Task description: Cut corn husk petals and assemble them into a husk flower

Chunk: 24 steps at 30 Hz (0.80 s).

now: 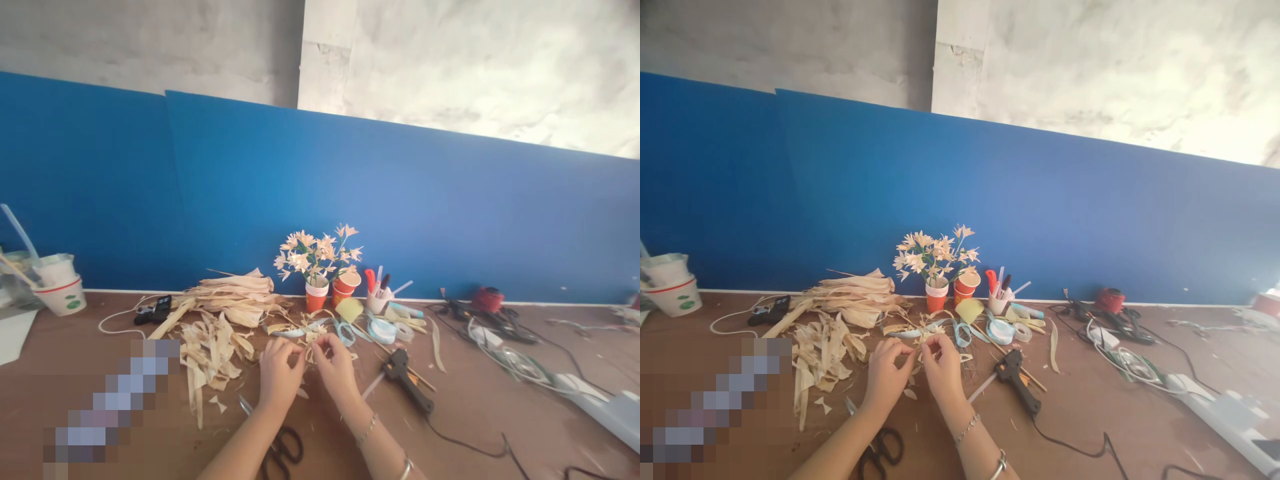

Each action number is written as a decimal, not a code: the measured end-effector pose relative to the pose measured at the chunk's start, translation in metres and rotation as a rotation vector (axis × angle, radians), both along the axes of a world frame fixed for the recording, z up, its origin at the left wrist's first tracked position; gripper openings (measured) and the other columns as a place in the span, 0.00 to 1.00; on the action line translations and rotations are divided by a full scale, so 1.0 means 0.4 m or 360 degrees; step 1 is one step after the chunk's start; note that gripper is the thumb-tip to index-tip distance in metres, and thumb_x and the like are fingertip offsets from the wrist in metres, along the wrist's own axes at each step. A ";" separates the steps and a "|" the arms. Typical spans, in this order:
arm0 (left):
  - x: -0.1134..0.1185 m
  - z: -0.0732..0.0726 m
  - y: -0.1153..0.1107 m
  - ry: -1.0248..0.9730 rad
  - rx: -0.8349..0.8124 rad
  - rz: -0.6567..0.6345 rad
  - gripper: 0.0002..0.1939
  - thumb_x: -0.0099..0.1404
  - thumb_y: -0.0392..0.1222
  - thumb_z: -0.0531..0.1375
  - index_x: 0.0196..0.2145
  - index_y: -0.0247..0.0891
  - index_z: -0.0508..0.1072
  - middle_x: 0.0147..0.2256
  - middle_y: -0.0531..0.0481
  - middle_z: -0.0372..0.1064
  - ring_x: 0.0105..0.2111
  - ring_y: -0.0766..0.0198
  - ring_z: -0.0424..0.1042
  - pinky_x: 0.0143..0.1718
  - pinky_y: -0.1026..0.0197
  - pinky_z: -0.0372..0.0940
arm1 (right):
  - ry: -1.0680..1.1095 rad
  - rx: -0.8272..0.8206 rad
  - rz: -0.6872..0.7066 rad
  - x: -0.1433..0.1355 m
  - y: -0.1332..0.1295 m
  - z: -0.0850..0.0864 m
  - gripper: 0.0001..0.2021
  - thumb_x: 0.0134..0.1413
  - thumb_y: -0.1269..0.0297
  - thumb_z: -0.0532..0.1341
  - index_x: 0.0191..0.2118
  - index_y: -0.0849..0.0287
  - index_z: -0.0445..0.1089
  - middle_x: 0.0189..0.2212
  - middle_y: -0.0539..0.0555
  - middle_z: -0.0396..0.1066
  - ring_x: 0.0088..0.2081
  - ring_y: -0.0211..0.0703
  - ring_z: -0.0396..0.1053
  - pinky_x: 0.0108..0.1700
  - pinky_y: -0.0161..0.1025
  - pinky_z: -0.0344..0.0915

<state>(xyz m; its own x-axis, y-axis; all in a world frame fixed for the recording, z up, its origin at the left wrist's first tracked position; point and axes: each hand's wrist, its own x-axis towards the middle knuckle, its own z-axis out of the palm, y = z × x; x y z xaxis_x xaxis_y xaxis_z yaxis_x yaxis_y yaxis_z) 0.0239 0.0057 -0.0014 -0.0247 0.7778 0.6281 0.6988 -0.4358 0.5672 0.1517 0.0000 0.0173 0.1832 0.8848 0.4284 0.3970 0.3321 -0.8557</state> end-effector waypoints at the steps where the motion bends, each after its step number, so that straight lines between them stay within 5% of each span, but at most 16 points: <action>1: 0.000 -0.001 0.000 0.0004 -0.0002 0.0002 0.07 0.58 0.37 0.62 0.23 0.39 0.72 0.26 0.51 0.69 0.32 0.58 0.67 0.34 0.59 0.58 | -0.0001 0.0001 -0.0005 -0.001 0.000 0.000 0.06 0.50 0.63 0.58 0.27 0.59 0.66 0.23 0.50 0.67 0.26 0.40 0.64 0.29 0.34 0.60; 24: 0.004 0.004 -0.011 0.0141 0.0058 0.0059 0.05 0.57 0.35 0.62 0.24 0.40 0.73 0.28 0.50 0.70 0.34 0.57 0.67 0.35 0.58 0.57 | -0.0199 0.0066 -0.0113 -0.001 0.004 -0.006 0.05 0.50 0.64 0.56 0.26 0.58 0.65 0.23 0.50 0.68 0.25 0.40 0.64 0.29 0.35 0.60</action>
